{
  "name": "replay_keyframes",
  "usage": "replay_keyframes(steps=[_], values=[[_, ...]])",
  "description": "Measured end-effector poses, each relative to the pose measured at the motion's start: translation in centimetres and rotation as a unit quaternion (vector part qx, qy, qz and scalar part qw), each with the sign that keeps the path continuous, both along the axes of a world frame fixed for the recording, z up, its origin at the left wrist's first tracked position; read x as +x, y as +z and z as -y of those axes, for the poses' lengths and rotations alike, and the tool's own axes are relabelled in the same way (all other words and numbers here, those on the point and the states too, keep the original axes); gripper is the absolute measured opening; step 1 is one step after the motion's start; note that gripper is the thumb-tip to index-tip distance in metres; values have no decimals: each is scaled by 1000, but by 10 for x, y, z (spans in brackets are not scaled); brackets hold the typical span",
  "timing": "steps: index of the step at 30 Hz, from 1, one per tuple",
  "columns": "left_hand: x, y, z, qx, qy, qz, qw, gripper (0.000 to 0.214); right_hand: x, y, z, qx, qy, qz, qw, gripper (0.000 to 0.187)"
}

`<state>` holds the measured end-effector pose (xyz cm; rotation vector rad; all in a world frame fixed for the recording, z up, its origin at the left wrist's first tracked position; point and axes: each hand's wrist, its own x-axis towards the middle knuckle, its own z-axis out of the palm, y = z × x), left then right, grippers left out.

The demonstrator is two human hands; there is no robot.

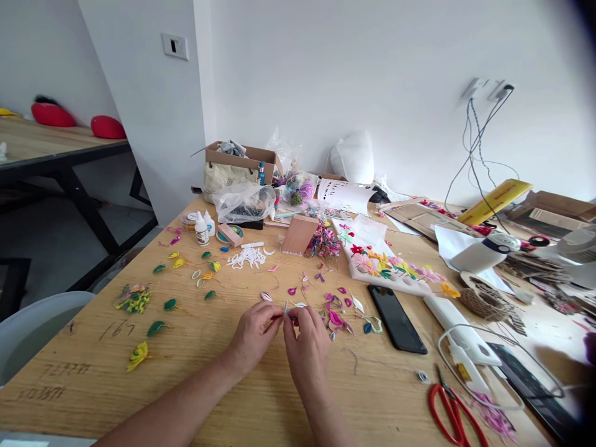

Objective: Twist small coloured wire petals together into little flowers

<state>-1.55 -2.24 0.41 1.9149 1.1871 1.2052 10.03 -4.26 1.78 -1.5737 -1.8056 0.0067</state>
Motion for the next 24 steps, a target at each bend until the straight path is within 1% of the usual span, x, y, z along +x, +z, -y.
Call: replay_keyframes(steps=[3, 7, 10, 13, 16, 18, 21, 22, 23, 24], values=[[0, 0, 0, 5, 0, -14, 1000, 15, 0, 2, -2, -38, -6, 8, 999, 13], [-1, -1, 1, 14, -13, -35, 999, 18, -1, 4, -4, -57, -13, 21, 998, 12], [-3, -1, 1, 6, -26, -26, 999, 21, 0, 7, -4, -72, -6, 18, 997, 12], [-4, 0, 0, -40, -27, 34, 998, 19, 6, 13, -2, -57, 0, -35, 998, 4], [-4, 2, -1, -102, -25, 121, 987, 17, 12, 14, 3, -32, 1, -106, 994, 10], [-5, 3, -3, -129, -32, 159, 978, 16, 13, 10, 5, -65, 16, -160, 985, 11], [-4, 2, -4, -149, -35, 179, 972, 15, 9, 2, 8, -150, 52, -257, 953, 12], [-4, 1, -4, -151, -32, 179, 972, 14, 8, 0, 9, -169, 60, -274, 945, 11], [-4, 0, -4, -150, -29, 177, 972, 14, 7, -1, 11, -178, 65, -274, 943, 12], [-4, 0, -4, -146, -26, 170, 974, 14, 6, -1, 12, -178, 67, -257, 947, 14]])
